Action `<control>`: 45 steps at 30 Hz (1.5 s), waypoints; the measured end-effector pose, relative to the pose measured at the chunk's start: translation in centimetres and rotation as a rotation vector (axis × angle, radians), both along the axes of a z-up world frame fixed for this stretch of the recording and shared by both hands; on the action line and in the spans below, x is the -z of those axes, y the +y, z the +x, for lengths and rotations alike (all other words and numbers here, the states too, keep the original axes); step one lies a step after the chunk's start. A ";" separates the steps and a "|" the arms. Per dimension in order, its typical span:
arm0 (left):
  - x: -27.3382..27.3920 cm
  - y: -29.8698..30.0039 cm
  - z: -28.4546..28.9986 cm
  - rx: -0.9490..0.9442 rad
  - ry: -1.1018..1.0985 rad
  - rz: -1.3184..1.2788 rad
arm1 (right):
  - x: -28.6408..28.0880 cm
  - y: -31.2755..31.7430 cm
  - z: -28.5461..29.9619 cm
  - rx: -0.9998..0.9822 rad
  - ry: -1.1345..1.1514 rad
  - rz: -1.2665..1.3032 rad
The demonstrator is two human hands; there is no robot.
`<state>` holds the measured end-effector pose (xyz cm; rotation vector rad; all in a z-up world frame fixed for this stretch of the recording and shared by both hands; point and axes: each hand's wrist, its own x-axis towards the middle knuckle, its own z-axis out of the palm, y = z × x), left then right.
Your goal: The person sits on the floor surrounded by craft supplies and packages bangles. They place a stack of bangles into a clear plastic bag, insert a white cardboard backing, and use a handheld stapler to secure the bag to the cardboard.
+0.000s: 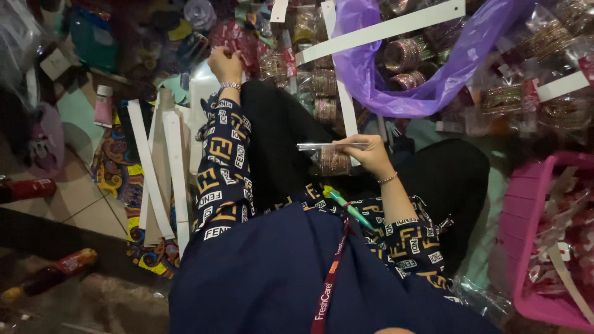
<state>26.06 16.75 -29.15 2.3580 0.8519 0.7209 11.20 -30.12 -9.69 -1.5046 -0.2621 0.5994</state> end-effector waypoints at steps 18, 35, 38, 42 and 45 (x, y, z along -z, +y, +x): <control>-17.5 -11.2 -8.2 0.495 -0.569 -0.392 | 0.8 -0.3 -0.1 -0.054 -0.081 0.046; -19.4 -23.3 -18.1 1.250 0.144 -0.592 | 5.8 -1.3 0.7 0.004 -0.061 -0.022; -20.4 -23.0 -18.1 1.319 0.122 -0.598 | 4.2 -1.2 0.7 -0.070 -0.045 0.051; -21.2 -23.2 -18.2 1.305 0.147 -0.651 | 2.3 -1.1 0.5 -0.050 -0.084 0.048; -17.1 -22.6 -17.7 1.151 0.258 -0.849 | 2.4 -0.8 0.7 -0.017 -0.071 -0.020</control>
